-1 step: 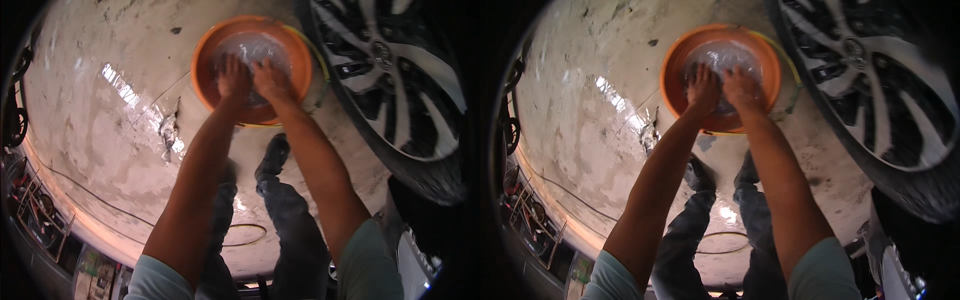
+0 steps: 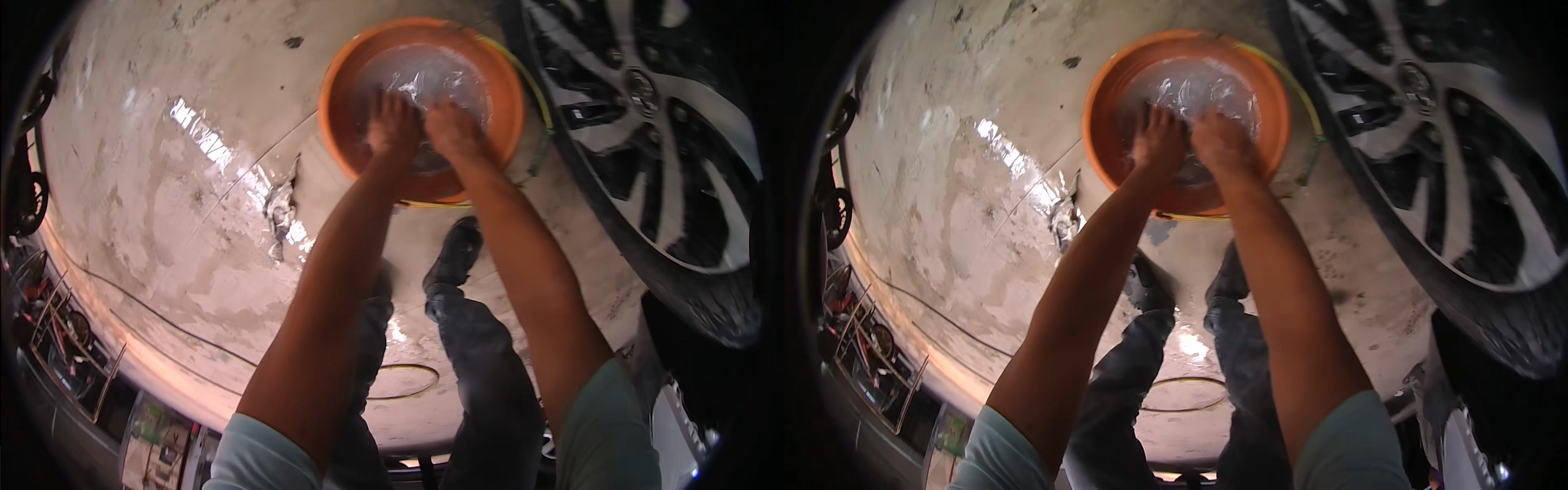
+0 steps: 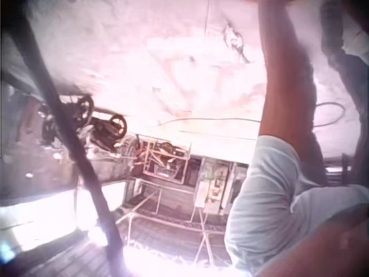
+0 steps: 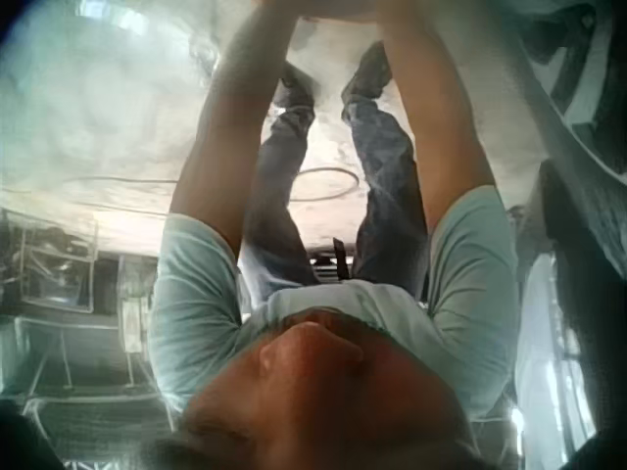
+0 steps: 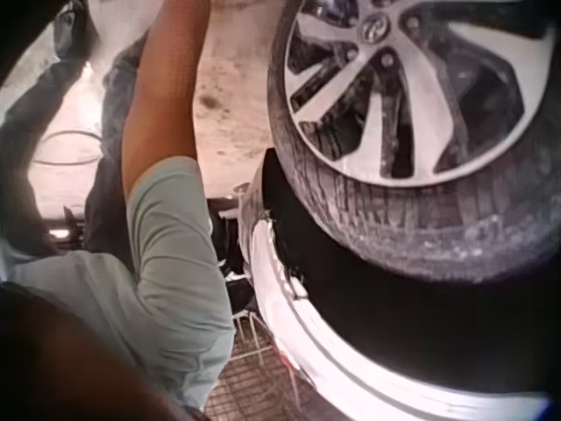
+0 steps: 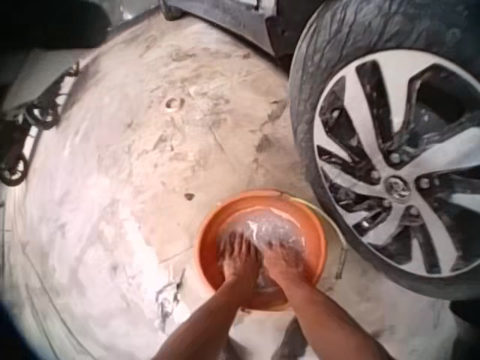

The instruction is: The person sands the rear quarter panel and window trim of a silver vehicle using a sanding block and water from a bucket, then wipes the area with a cloth.

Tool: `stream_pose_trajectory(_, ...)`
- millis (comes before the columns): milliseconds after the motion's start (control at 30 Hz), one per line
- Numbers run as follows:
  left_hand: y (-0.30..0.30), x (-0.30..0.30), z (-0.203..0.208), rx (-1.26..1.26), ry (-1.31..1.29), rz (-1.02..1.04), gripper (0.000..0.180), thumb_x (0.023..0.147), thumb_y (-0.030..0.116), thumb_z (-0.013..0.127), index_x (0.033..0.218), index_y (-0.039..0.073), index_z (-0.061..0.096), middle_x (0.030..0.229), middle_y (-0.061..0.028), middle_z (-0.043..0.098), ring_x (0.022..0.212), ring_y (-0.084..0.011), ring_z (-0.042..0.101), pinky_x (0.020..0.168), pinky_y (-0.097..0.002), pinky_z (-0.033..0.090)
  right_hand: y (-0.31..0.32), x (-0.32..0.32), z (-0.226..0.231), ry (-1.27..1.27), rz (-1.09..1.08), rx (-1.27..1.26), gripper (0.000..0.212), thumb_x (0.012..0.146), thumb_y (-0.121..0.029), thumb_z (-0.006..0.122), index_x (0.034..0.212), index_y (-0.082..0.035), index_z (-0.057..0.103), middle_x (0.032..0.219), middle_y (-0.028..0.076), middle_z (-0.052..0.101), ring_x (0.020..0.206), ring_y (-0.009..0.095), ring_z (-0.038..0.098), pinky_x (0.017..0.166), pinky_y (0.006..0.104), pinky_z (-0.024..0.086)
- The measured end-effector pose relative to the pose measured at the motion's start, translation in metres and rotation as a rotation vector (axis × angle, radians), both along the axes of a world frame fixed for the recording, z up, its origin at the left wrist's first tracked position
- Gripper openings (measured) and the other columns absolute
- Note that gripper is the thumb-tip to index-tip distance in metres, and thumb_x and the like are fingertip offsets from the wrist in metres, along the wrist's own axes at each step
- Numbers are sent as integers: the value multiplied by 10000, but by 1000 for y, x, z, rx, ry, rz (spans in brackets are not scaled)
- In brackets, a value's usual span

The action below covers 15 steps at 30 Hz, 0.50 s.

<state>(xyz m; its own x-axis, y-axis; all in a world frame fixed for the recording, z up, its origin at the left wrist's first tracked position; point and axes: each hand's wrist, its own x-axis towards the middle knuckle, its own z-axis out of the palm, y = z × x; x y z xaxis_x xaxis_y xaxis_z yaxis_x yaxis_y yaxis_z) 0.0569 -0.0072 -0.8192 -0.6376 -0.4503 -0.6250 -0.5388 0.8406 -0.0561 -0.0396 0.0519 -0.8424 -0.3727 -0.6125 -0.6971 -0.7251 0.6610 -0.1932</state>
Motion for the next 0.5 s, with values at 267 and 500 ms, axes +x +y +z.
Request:
stream_pose_trajectory(267, -16, 2, 1, 646, 40, 420, 291, 896, 168, 509, 1120, 27, 630, 1249, -202, 581, 1161, -330, 564, 941, -445, 457, 1, -9, -27, -79, -179, 51, 455, 905, -370, 496, 1263, -97, 557, 1205, 186, 596, 1143, 350, 557, 965, 417, 445)
stream_pose_trajectory(500, -62, 52, 103, 1000, 727, 470, 268, 954, 199, 452, 1143, 23, 525, 1111, -137, 502, 948, -217, 520, 807, -304, 426, 50, -75, 105, -1020, -966, -480, 596, 827, -282, 702, 1350, -123, 465, 1209, 68, 574, 1071, 178, 571, 846, 339, 518)
